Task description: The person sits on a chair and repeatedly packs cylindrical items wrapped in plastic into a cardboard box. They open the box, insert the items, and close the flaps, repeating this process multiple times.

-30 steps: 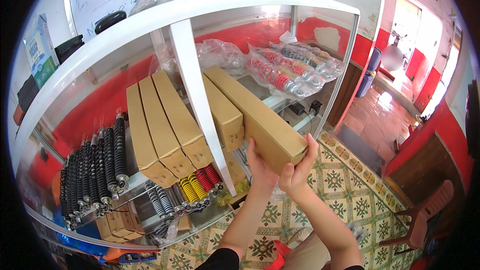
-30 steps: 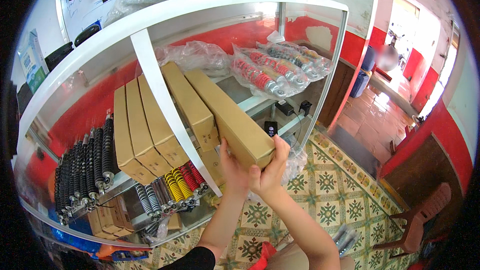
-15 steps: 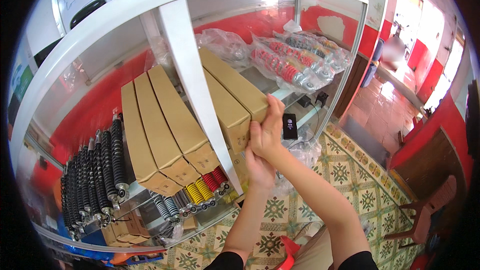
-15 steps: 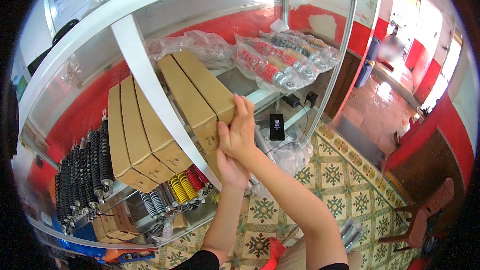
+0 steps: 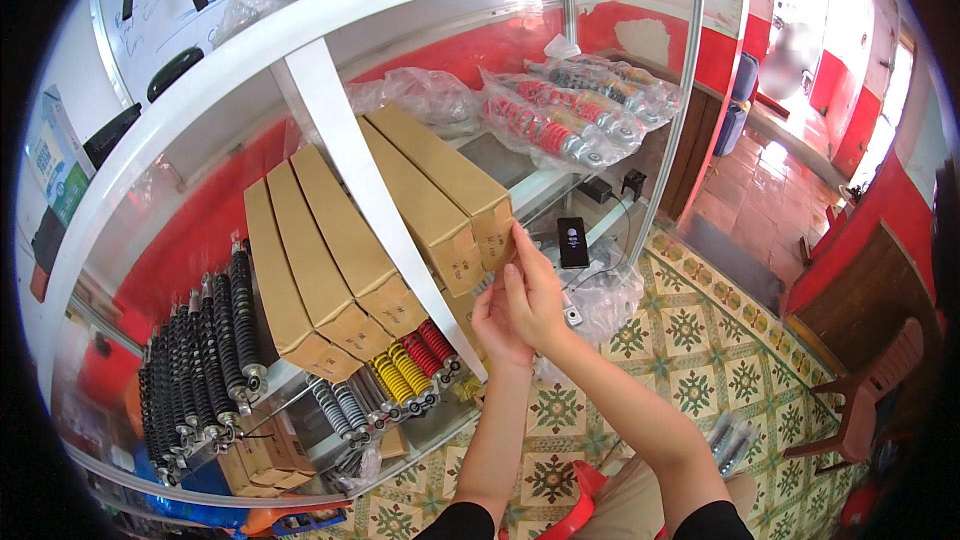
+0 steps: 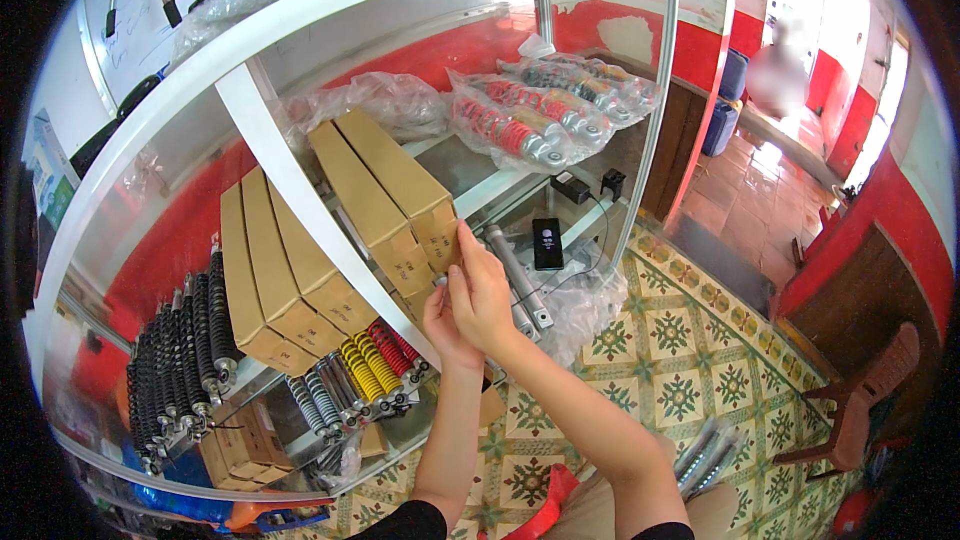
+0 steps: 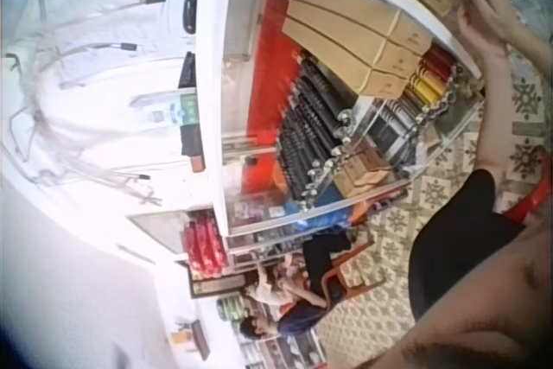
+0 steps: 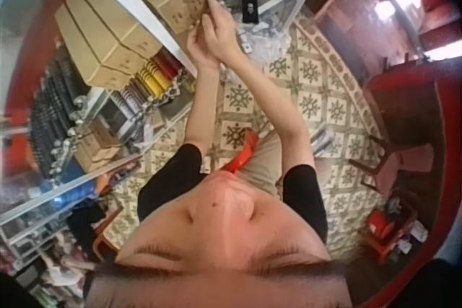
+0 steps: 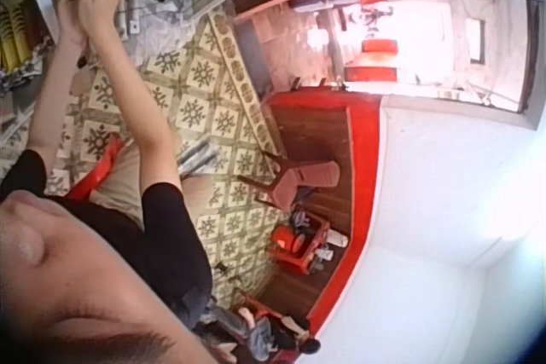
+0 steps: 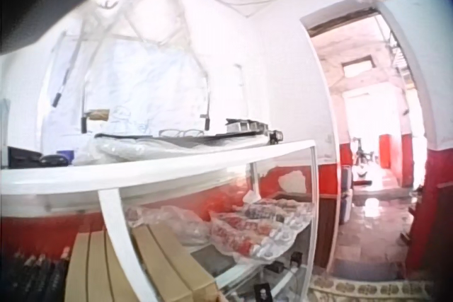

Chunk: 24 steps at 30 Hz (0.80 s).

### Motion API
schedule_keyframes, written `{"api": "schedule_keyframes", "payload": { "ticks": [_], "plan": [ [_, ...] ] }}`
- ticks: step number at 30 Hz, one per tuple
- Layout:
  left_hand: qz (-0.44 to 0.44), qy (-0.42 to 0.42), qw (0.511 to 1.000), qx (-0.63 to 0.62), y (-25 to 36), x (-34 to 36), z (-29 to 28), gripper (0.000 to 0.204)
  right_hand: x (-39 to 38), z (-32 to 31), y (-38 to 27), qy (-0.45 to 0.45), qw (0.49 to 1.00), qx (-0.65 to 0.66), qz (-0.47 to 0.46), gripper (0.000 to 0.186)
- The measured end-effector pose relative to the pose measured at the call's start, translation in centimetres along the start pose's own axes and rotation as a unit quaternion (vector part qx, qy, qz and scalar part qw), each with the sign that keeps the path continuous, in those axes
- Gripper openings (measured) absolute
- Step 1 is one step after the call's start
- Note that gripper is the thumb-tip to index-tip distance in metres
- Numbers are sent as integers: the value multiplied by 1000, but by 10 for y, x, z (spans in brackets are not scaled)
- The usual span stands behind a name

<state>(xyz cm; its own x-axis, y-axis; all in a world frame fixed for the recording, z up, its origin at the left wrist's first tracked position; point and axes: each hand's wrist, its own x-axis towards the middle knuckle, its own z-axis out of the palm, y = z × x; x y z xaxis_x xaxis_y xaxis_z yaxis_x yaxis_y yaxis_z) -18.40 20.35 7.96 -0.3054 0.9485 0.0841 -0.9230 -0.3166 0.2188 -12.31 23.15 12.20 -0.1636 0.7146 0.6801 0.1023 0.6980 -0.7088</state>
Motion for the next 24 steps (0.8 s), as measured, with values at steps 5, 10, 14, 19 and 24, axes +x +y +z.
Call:
{"api": "schedule_keyframes", "payload": {
  "ticks": [5,10,14,19,24],
  "plan": [
    [-47,-38,997,-56,-8,-9,-11,50,2,-12,-1,-41,988,-121,-83,60],
    [-137,-20,990,9,-17,-40,-61,44,-57,-37,-4,-138,967,-210,-31,59],
    [-211,172,952,141,-48,-100,-176,32,-181,-81,21,-191,957,-201,89,56],
    [-428,364,771,299,-36,-233,-311,14,-356,-175,5,-223,916,-196,269,45],
    [-243,253,649,675,-27,-220,-329,13,-387,-219,-51,-189,899,-316,235,35]
  ]
}}
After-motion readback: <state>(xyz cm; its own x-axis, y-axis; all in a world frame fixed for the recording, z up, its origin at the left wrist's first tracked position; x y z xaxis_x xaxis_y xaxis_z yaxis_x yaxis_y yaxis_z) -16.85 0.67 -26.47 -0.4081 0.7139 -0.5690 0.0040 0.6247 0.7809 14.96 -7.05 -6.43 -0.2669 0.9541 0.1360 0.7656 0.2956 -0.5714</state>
